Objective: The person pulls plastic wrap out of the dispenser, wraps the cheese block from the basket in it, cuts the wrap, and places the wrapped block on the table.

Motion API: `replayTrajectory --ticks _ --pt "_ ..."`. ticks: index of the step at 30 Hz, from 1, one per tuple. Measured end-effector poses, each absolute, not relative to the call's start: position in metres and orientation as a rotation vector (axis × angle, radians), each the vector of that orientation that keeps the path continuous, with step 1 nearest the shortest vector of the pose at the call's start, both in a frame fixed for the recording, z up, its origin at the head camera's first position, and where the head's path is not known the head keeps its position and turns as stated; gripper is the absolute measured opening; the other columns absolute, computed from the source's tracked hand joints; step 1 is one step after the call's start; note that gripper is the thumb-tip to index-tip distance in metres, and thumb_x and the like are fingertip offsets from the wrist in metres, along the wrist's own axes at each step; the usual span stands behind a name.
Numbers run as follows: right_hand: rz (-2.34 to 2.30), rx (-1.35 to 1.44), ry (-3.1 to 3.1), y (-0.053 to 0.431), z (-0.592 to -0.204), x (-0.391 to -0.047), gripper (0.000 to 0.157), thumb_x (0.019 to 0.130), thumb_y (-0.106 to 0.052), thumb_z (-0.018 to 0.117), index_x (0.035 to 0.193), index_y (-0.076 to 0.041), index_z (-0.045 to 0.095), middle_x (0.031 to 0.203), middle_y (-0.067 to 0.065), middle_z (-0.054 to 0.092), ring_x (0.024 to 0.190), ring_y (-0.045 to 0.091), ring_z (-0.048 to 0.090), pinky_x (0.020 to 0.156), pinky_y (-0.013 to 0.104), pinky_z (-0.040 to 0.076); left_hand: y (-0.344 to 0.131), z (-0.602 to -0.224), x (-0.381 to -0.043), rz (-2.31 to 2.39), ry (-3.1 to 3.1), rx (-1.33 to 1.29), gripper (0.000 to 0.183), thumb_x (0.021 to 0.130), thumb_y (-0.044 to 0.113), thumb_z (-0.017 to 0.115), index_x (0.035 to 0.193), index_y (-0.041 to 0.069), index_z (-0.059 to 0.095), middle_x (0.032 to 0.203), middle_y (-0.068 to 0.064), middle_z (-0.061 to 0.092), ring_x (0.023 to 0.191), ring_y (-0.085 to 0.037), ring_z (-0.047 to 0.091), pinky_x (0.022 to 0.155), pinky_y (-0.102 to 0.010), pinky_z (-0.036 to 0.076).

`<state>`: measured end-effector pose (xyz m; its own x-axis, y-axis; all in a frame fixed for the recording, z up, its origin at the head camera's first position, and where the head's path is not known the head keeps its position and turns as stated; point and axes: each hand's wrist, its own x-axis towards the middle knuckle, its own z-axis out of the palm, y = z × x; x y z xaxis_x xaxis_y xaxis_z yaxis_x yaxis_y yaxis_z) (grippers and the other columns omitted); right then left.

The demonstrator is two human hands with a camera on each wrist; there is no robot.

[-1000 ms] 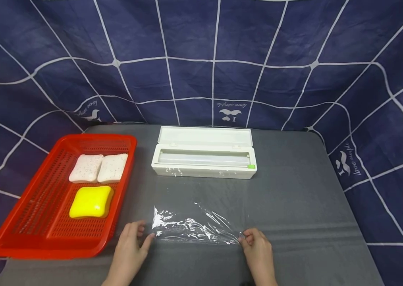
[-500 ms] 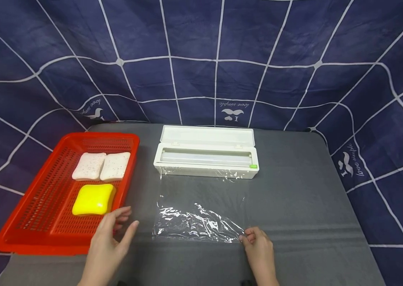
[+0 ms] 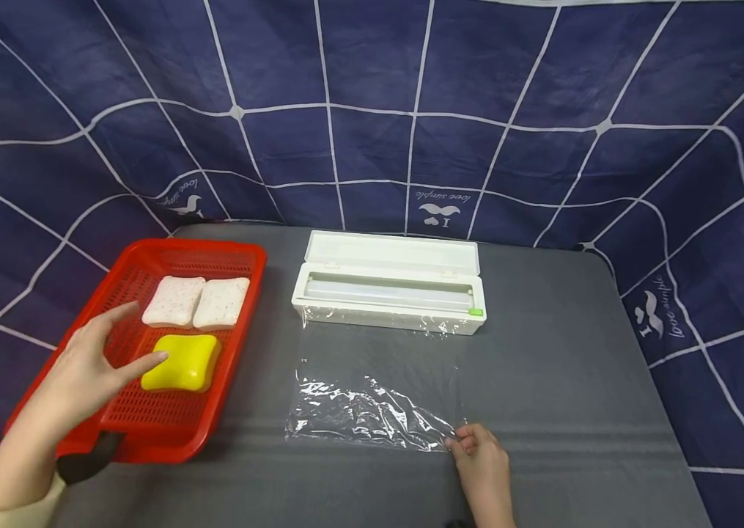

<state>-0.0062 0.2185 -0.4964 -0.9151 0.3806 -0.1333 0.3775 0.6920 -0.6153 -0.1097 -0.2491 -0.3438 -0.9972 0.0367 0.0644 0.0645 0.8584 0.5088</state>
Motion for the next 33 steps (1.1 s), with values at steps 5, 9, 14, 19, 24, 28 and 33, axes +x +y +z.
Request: replayTrajectory --ticks 5,9,14,19,24,28,33 --pt "1.073 -0.657 -2.907 0.22 -0.497 -0.006 0.016 0.08 -0.01 0.08 0.087 -0.003 0.068 0.072 0.0 0.064 0.062 0.005 0.052 0.057 0.024 0.041 -0.293 -0.353 -0.146 -0.954 -3.246 -0.271 0.098 0.075 0.028 0.085 0.15 0.0 0.028 0.149 -0.036 0.029 0.13 -0.055 0.03 0.098 -0.075 0.03" --pt "1.065 -0.662 -2.901 0.221 -0.498 -0.006 0.015 0.079 -0.01 0.08 0.086 -0.003 0.068 0.071 0.0 0.064 0.062 0.004 0.052 0.058 0.025 0.042 -0.311 -0.369 -0.165 -1.056 -3.353 -0.267 0.097 0.077 0.032 0.083 0.151 0.003 0.028 0.151 -0.036 0.025 0.129 -0.053 0.031 0.099 -0.075 0.03" --pt "1.045 -0.646 -2.879 0.221 -0.499 -0.005 0.014 0.078 -0.01 0.081 0.084 -0.005 0.069 0.07 -0.001 0.064 0.06 -0.002 0.049 0.058 0.024 0.043 -0.319 -0.393 -0.176 -1.124 -3.436 -0.328 0.094 0.076 0.031 0.084 0.148 0.0 0.032 0.146 -0.035 0.033 0.124 -0.049 0.037 0.099 -0.071 0.035" --pt "1.035 -0.644 -2.875 0.221 -0.499 -0.005 0.014 0.078 -0.011 0.081 0.084 -0.005 0.069 0.069 -0.002 0.064 0.059 -0.004 0.047 0.058 0.024 0.042 -0.321 -0.409 -0.179 -1.152 -3.519 -0.379 0.099 0.072 0.028 0.086 0.147 -0.005 0.03 0.14 -0.033 0.036 0.119 -0.047 0.038 0.099 -0.067 0.039" --pt "1.05 -0.644 -2.888 0.222 -0.498 -0.004 0.015 0.079 -0.011 0.08 0.085 -0.005 0.069 0.07 -0.001 0.064 0.06 -0.002 0.048 0.058 0.024 0.042 -0.323 -0.419 -0.179 -1.143 -3.537 -0.408 0.102 0.069 0.022 0.088 0.146 -0.009 0.028 0.139 -0.035 0.034 0.117 -0.048 0.037 0.099 -0.067 0.038" --pt "1.047 -0.646 -2.887 0.222 -0.499 -0.004 0.014 0.079 -0.012 0.08 0.085 -0.005 0.069 0.07 -0.001 0.064 0.06 -0.002 0.048 0.059 0.024 0.042 -0.326 -0.422 -0.179 -1.172 -3.549 -0.409 0.103 0.068 0.02 0.088 0.146 -0.008 0.026 0.137 -0.035 0.032 0.117 -0.049 0.036 0.097 -0.067 0.04" --pt "1.039 -0.633 -2.881 0.221 -0.499 -0.004 0.014 0.079 -0.011 0.08 0.084 -0.005 0.069 0.07 -0.002 0.063 0.06 -0.002 0.049 0.059 0.025 0.042 -0.328 -0.425 -0.18 -1.116 -3.559 -0.454 0.105 0.065 0.018 0.09 0.144 -0.008 0.026 0.133 -0.035 0.034 0.113 -0.049 0.038 0.096 -0.066 0.041"
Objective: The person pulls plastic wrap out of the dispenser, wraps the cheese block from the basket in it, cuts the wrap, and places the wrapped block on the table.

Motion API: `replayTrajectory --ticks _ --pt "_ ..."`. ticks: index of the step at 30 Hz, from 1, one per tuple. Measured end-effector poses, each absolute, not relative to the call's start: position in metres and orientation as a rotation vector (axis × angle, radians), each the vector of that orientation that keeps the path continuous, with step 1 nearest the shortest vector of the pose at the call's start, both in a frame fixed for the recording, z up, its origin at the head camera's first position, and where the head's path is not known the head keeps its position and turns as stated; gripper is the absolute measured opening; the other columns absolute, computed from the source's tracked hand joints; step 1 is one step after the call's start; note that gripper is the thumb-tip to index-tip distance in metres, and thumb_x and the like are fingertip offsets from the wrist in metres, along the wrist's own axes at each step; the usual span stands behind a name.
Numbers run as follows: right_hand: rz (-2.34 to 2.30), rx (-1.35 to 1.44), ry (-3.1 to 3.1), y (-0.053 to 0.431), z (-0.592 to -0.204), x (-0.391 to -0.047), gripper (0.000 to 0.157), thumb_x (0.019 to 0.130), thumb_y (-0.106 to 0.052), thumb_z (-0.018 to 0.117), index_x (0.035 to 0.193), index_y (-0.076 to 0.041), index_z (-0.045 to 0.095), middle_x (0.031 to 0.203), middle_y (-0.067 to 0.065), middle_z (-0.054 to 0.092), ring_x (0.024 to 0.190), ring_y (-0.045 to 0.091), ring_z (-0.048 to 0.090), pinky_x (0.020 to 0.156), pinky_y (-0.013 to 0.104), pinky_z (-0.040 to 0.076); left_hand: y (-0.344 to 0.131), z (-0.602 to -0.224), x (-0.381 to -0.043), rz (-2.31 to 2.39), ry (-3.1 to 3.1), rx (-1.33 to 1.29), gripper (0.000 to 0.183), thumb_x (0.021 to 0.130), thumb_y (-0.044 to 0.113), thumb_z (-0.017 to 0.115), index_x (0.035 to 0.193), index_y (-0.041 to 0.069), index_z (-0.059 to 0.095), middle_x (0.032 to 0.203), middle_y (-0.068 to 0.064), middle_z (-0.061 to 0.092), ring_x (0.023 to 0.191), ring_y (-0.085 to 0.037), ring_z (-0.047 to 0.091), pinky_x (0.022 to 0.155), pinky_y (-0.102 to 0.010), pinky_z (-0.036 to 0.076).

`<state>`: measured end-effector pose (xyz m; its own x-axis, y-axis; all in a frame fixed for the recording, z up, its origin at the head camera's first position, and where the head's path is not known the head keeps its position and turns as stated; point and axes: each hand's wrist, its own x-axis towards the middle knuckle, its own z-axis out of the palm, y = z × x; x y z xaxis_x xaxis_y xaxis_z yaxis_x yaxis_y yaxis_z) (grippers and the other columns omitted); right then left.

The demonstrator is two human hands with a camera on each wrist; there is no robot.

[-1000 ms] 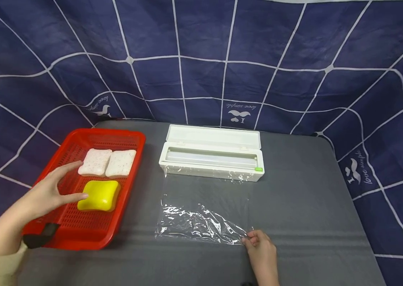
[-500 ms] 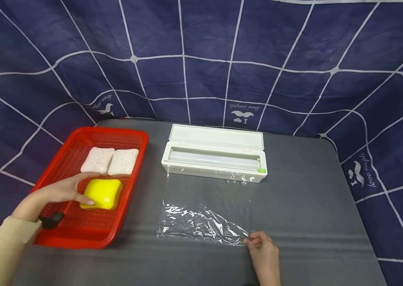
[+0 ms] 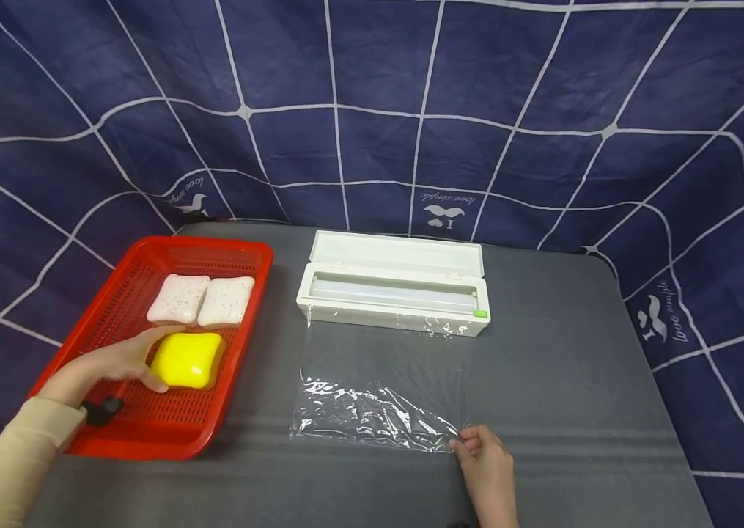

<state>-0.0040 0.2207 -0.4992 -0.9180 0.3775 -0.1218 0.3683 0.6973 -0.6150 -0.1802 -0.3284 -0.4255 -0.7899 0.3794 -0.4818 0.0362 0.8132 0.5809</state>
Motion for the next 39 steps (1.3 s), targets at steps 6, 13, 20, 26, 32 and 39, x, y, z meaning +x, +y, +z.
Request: replayTrajectory --ticks 6,13,20,26,32,39 --pt "1.03 -0.633 -2.879 0.22 -0.499 -0.004 0.015 0.079 -0.012 0.081 0.084 -0.006 0.069 0.069 -0.002 0.063 0.06 -0.002 0.049 0.059 0.025 0.043 -0.329 -0.431 -0.182 0.698 2.452 0.308 0.098 0.062 0.015 0.092 0.136 -0.01 0.033 0.125 -0.031 0.043 0.107 -0.044 0.045 0.094 -0.06 0.043" --pt "1.045 -0.629 -2.874 0.218 -0.501 -0.005 0.018 0.077 -0.015 0.084 0.083 -0.006 0.068 0.069 -0.003 0.062 0.06 -0.001 0.048 0.058 0.024 0.042 -0.336 -0.433 -0.179 0.746 2.492 0.299 0.089 0.062 0.017 0.092 0.131 -0.008 0.042 0.117 -0.022 0.051 0.102 -0.036 0.048 0.083 -0.042 0.047" --pt "1.048 -0.611 -2.882 0.218 -0.501 -0.003 0.016 0.077 -0.014 0.082 0.083 -0.007 0.069 0.069 -0.004 0.061 0.059 -0.001 0.048 0.058 0.025 0.042 -0.331 -0.413 -0.175 0.707 2.653 0.323 0.089 0.062 0.02 0.092 0.129 -0.013 0.044 0.114 -0.025 0.053 0.099 -0.035 0.05 0.083 -0.047 0.047" --pt "1.022 -0.609 -2.879 0.219 -0.502 -0.004 0.017 0.077 -0.013 0.083 0.082 -0.006 0.069 0.068 -0.003 0.061 0.059 0.001 0.048 0.058 0.027 0.041 -0.307 -0.38 -0.165 0.714 2.818 0.352 0.094 0.064 0.022 0.092 0.134 -0.011 0.039 0.12 -0.029 0.045 0.102 -0.04 0.045 0.086 -0.058 0.047" --pt "1.008 -0.629 -2.872 0.219 -0.5 -0.005 0.017 0.077 -0.012 0.082 0.083 -0.004 0.068 0.068 -0.001 0.061 0.06 0.004 0.049 0.057 0.027 0.041 -0.259 -0.351 -0.145 0.837 2.999 0.583 0.092 0.06 0.017 0.094 0.134 -0.001 0.043 0.125 -0.019 0.047 0.106 -0.032 0.046 0.08 -0.034 0.053" --pt "1.006 -0.623 -2.891 0.219 -0.498 -0.004 0.015 0.079 -0.012 0.081 0.084 -0.004 0.068 0.069 -0.002 0.06 0.06 0.004 0.049 0.057 0.026 0.042 -0.197 -0.336 -0.119 0.932 3.035 0.695 0.089 0.059 0.017 0.096 0.134 0.009 0.048 0.129 -0.012 0.053 0.109 -0.03 0.053 0.084 -0.055 0.054"
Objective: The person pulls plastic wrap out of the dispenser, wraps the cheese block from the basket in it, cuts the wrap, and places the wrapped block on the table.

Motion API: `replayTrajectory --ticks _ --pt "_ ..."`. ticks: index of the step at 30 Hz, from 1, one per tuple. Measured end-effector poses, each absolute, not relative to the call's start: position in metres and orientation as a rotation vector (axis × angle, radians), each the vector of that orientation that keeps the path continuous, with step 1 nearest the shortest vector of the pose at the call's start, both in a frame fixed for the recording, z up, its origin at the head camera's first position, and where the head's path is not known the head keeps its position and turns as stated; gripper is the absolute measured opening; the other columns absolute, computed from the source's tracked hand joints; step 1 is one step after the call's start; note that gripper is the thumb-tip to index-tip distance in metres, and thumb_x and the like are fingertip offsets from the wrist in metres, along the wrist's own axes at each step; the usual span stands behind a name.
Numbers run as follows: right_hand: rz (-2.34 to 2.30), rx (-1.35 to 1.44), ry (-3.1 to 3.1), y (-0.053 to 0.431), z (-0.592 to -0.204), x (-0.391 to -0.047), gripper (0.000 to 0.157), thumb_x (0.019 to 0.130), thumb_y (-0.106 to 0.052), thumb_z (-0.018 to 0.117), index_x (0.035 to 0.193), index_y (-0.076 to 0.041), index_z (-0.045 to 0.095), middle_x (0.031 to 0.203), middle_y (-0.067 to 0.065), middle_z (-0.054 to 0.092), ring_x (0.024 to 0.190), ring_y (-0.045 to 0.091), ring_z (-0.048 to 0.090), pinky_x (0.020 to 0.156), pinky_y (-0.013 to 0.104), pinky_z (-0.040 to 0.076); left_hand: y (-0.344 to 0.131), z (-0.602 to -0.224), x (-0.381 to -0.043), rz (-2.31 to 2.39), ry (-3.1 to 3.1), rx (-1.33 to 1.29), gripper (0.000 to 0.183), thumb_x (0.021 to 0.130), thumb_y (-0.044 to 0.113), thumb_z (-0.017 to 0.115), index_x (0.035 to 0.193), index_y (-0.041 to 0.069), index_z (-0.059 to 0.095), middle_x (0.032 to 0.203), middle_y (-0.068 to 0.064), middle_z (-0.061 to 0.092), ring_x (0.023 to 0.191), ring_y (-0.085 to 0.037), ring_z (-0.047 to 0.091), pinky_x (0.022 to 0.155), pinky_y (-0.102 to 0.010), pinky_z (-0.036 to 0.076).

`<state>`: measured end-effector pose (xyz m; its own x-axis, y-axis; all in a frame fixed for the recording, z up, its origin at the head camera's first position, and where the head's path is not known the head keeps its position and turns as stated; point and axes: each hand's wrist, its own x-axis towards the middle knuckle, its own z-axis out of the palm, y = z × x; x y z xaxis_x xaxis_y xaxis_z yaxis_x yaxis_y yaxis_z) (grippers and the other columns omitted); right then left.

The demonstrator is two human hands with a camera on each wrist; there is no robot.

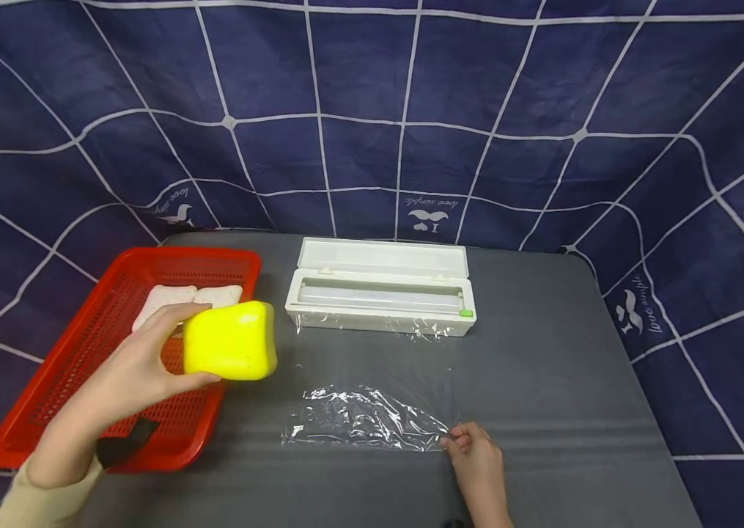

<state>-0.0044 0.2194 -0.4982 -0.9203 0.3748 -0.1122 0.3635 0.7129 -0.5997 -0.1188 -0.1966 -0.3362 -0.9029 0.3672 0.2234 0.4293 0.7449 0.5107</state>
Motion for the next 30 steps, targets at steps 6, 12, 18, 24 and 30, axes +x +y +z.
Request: replayTrajectory --ticks 6,12,18,24,30 --pt "1.024 -0.607 -2.905 0.22 -0.498 -0.004 0.017 0.08 -0.015 0.081 0.084 -0.005 0.068 0.07 -0.002 0.061 0.06 0.003 0.049 0.057 0.025 0.042 -0.141 -0.341 -0.097 -0.906 -2.843 -0.693 0.092 0.059 0.026 0.096 0.137 0.015 0.049 0.132 -0.007 0.054 0.111 -0.026 0.056 0.091 -0.051 0.054" --pt "1.029 -0.624 -2.895 0.221 -0.497 -0.005 0.016 0.08 -0.015 0.081 0.085 -0.006 0.068 0.071 -0.002 0.061 0.061 0.002 0.05 0.059 0.026 0.043 -0.086 -0.374 -0.093 -1.009 -2.825 -0.833 0.092 0.059 0.028 0.096 0.138 0.014 0.05 0.132 -0.004 0.055 0.114 -0.02 0.056 0.095 -0.042 0.054" --pt "1.031 -0.641 -2.895 0.22 -0.498 -0.006 0.015 0.079 -0.012 0.081 0.083 -0.004 0.068 0.07 -0.001 0.062 0.062 0.006 0.052 0.058 0.025 0.043 -0.052 -0.417 -0.1 -1.128 -2.895 -0.913 0.086 0.065 0.025 0.092 0.138 0.01 0.049 0.13 -0.006 0.055 0.115 -0.024 0.056 0.094 -0.044 0.053" --pt "1.044 -0.659 -2.914 0.219 -0.498 -0.007 0.016 0.08 -0.012 0.08 0.085 -0.004 0.068 0.071 -0.001 0.062 0.063 0.007 0.053 0.058 0.025 0.042 -0.042 -0.444 -0.111 -1.115 -2.928 -0.911 0.083 0.067 0.023 0.091 0.136 0.005 0.049 0.129 -0.01 0.055 0.113 -0.028 0.055 0.092 -0.045 0.053" --pt "1.053 -0.666 -2.909 0.22 -0.497 -0.007 0.015 0.08 -0.012 0.079 0.085 -0.004 0.068 0.072 -0.001 0.061 0.063 0.006 0.052 0.058 0.025 0.041 -0.037 -0.456 -0.119 -1.126 -2.985 -0.924 0.082 0.069 0.026 0.09 0.137 0.005 0.049 0.131 -0.011 0.054 0.117 -0.029 0.055 0.095 -0.047 0.051"
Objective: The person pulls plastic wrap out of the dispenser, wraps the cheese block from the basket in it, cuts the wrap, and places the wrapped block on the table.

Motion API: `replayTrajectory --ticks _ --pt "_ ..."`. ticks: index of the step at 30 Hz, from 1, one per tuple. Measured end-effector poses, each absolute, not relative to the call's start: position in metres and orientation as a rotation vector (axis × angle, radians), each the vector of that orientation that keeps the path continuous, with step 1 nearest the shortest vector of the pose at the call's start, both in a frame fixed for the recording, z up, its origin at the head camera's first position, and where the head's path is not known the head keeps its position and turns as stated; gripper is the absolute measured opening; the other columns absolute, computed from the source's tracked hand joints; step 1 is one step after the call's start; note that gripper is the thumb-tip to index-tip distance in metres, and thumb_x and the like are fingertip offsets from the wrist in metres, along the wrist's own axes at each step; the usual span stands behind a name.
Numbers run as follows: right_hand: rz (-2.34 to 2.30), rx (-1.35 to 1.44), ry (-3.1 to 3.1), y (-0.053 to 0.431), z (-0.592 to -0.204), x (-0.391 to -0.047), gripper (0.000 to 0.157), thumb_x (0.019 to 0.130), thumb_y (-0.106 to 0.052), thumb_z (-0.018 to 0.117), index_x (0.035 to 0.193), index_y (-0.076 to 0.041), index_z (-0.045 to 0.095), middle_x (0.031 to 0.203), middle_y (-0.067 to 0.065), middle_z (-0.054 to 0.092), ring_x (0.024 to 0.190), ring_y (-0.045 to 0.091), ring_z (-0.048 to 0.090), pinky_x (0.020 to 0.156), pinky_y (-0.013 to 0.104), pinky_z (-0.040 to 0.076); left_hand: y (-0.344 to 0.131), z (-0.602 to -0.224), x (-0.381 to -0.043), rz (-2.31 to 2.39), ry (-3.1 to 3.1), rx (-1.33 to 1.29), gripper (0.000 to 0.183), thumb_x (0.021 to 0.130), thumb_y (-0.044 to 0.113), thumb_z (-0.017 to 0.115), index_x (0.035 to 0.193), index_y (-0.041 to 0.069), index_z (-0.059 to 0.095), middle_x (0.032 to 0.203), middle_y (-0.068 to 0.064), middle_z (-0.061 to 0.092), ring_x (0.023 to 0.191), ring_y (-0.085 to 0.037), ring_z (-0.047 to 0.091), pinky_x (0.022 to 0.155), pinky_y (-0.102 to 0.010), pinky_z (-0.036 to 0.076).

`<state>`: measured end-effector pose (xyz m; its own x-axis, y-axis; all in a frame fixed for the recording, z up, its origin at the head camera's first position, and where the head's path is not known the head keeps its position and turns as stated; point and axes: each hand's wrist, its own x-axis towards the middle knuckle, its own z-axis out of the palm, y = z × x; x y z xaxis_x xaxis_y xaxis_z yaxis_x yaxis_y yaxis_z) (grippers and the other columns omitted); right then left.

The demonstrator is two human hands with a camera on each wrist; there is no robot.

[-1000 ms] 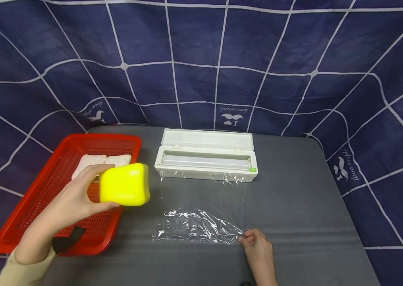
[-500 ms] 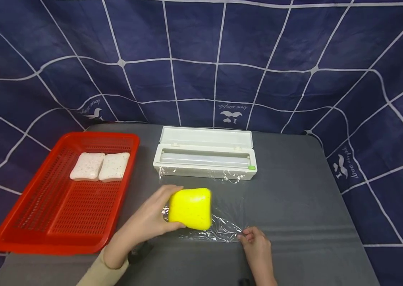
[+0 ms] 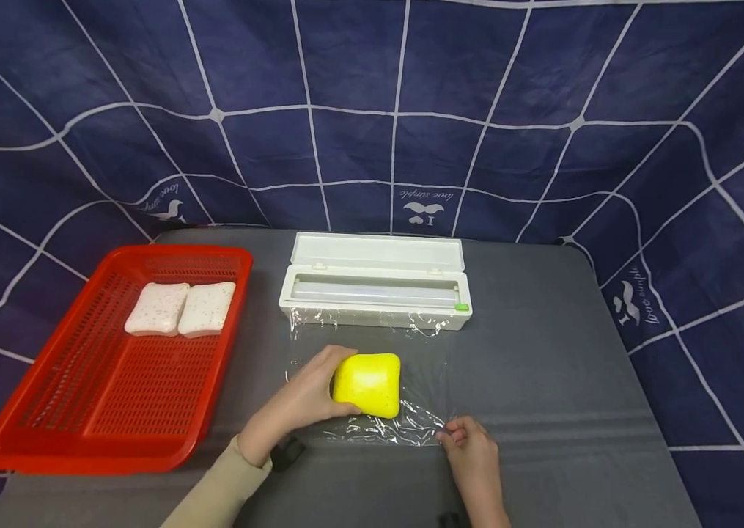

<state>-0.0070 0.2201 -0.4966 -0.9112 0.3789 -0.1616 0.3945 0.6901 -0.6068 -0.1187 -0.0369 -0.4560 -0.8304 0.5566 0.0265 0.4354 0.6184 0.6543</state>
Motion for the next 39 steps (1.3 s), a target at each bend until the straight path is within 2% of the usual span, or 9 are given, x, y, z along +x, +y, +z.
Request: replayTrajectory --ticks 15,21,27,39 --pt "-1.035 0.639 2.893 0.219 -0.498 -0.006 0.018 0.079 -0.016 0.082 0.084 -0.006 0.068 0.071 -0.002 0.062 0.06 0.003 0.05 0.058 0.026 0.042 -0.03 -0.475 -0.122 0.947 2.592 0.747 0.084 0.069 0.026 0.09 0.138 0.004 0.048 0.129 -0.011 0.054 0.117 -0.029 0.052 0.096 -0.048 0.05" --pt "-1.04 0.653 2.901 0.218 -0.498 -0.007 0.017 0.078 -0.013 0.082 0.085 -0.004 0.068 0.071 -0.001 0.063 0.061 0.003 0.05 0.057 0.025 0.042 -0.028 -0.478 -0.125 0.899 2.605 0.756 0.089 0.069 0.028 0.089 0.143 0.003 0.045 0.134 -0.013 0.053 0.119 -0.03 0.05 0.097 -0.048 0.049" --pt "-1.024 0.662 2.903 0.216 -0.497 -0.008 0.016 0.079 -0.011 0.081 0.085 -0.004 0.068 0.07 -0.001 0.062 0.062 0.006 0.051 0.057 0.025 0.042 -0.027 -0.477 -0.126 0.903 2.577 0.724 0.097 0.069 0.027 0.09 0.148 0.003 0.038 0.142 -0.015 0.049 0.124 -0.032 0.045 0.099 -0.05 0.048" --pt "-1.015 0.651 2.929 0.215 -0.497 -0.008 0.015 0.08 -0.01 0.08 0.087 -0.003 0.068 0.072 0.0 0.062 0.064 0.008 0.053 0.058 0.024 0.044 -0.035 -0.473 -0.123 0.986 2.567 0.677 0.097 0.07 0.023 0.09 0.147 0.002 0.034 0.146 -0.02 0.037 0.131 -0.037 0.043 0.104 -0.054 0.045"
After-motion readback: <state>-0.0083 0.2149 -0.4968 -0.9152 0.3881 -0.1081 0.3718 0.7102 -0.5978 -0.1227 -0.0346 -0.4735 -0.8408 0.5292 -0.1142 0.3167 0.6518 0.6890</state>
